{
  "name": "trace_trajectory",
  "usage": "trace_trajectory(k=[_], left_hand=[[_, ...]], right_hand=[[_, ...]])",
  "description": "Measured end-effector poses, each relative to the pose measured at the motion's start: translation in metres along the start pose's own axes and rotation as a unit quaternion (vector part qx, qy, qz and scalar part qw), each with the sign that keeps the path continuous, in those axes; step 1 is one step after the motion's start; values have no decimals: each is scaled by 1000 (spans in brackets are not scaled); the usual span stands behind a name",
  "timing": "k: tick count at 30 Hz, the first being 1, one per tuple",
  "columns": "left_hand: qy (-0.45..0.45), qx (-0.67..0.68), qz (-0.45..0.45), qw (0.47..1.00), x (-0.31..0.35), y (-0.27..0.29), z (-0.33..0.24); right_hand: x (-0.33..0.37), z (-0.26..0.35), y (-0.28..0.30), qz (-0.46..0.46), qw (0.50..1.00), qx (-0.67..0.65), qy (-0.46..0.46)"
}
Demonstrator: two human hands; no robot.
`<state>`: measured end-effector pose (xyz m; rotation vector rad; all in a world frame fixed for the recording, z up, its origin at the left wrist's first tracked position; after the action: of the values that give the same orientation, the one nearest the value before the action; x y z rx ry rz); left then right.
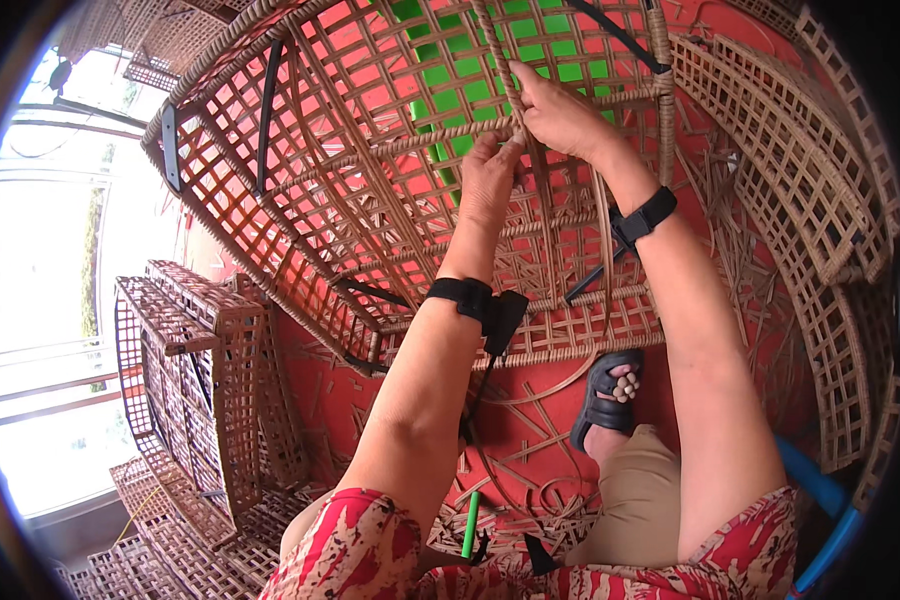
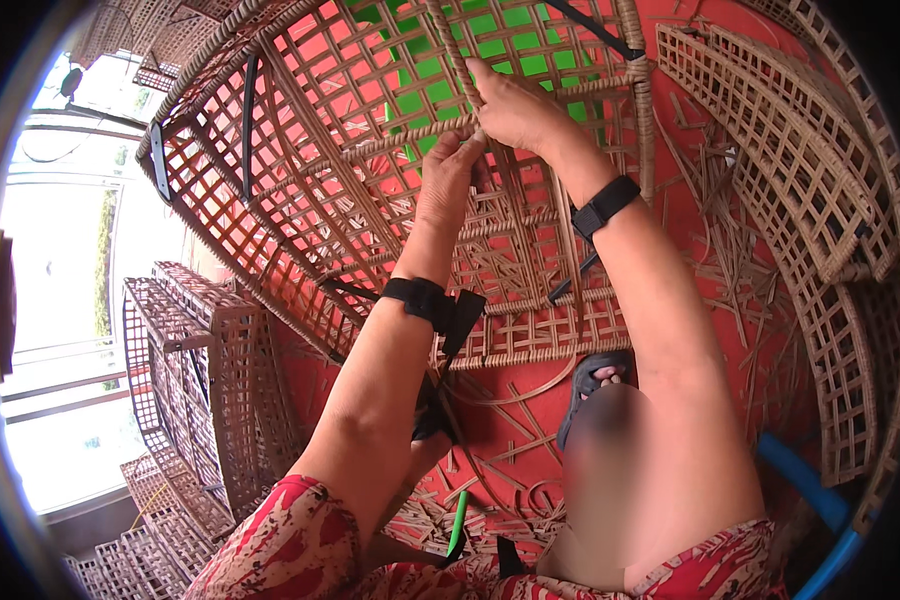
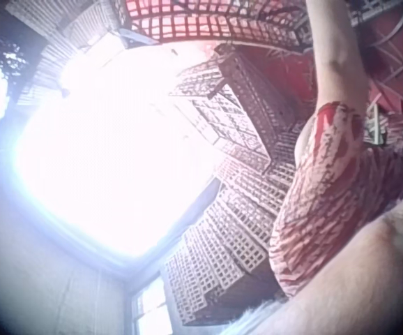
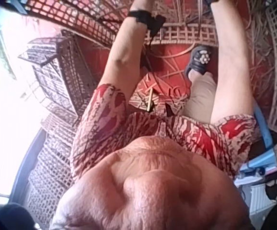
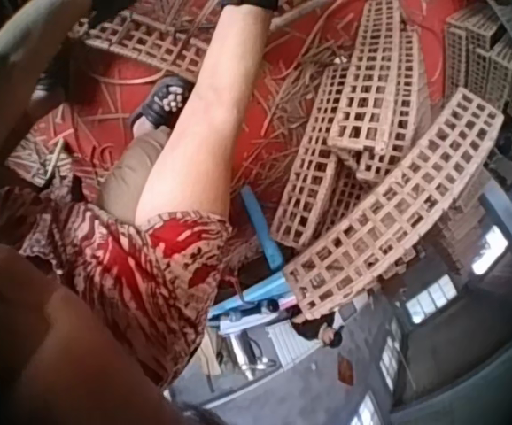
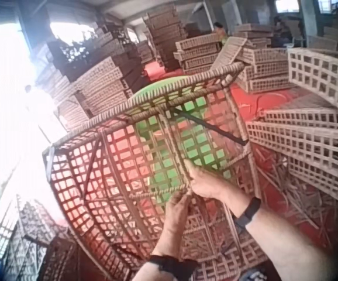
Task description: Weaving a rattan chair or piece of furniture using long strips of bamboo or rattan material.
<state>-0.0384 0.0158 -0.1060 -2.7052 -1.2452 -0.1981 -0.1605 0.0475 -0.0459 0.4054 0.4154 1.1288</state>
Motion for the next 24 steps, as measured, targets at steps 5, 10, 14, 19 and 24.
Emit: trace_trajectory(k=[5,10,14,19,24], left_hand=[[45,-75,17,996,5,11,-12],[76,49,80,993,-4,-12,-46],[92,36,92,991,-21,-9,-57],[70,37,117,990,5,-5,-60],[96,53,169,979,71,-38,-62]], right_hand=[[13,39,34,-164,953,179,184],[29,36,45,-242,959,88,116],[20,1,35,-203,974,-89,38],[22,-3,21,-138,953,-264,-59],[16,-24,-5,6,941,-293,-168]])
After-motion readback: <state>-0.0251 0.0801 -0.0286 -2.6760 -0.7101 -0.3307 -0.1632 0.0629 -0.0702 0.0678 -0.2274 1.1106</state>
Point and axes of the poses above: each hand's wrist, its own x-axis away from the middle knuckle, its own y-axis out of the back of the hand, z = x × y, the point moved 6 cm from there along -x, towards the middle knuckle, and after that the axes turned 8 degrees about -x, right-handed, at the moved point
